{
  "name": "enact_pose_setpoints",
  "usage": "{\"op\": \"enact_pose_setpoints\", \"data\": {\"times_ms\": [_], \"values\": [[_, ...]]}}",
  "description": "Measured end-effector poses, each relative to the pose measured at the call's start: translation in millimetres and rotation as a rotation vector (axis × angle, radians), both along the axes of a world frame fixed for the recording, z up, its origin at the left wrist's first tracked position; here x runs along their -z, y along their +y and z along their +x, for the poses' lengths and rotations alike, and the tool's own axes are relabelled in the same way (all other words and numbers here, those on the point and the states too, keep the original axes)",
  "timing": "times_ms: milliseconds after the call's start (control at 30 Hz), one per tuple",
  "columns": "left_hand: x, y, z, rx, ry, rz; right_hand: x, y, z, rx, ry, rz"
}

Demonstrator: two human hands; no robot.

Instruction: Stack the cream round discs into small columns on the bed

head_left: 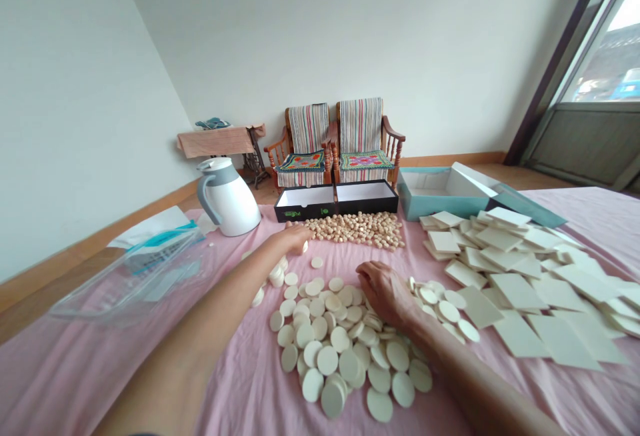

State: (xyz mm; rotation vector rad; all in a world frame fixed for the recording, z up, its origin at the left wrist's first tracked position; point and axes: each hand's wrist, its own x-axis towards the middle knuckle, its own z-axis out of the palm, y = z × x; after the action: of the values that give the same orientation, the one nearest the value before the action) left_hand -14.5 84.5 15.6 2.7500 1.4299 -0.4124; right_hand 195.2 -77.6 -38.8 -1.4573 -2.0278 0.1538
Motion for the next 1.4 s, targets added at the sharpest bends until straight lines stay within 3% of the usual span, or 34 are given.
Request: {"op": "enact_pose_setpoints", "data": {"times_ms": [200, 633, 1400], "values": [[2.4, 3, 1, 0.026, 0.071, 0.036, 0.4, 0, 0, 0.003, -0.004, -0.005], [-4.6, -2, -7, 0.074, 0.015, 0.065, -0.8, -1, 0, -0.006, 0.014, -0.016], [3.8, -10, -5, -0.038, -0.022, 0.148, -1.3, 0, 0, -0.003, -0.007, -0.030]]}}
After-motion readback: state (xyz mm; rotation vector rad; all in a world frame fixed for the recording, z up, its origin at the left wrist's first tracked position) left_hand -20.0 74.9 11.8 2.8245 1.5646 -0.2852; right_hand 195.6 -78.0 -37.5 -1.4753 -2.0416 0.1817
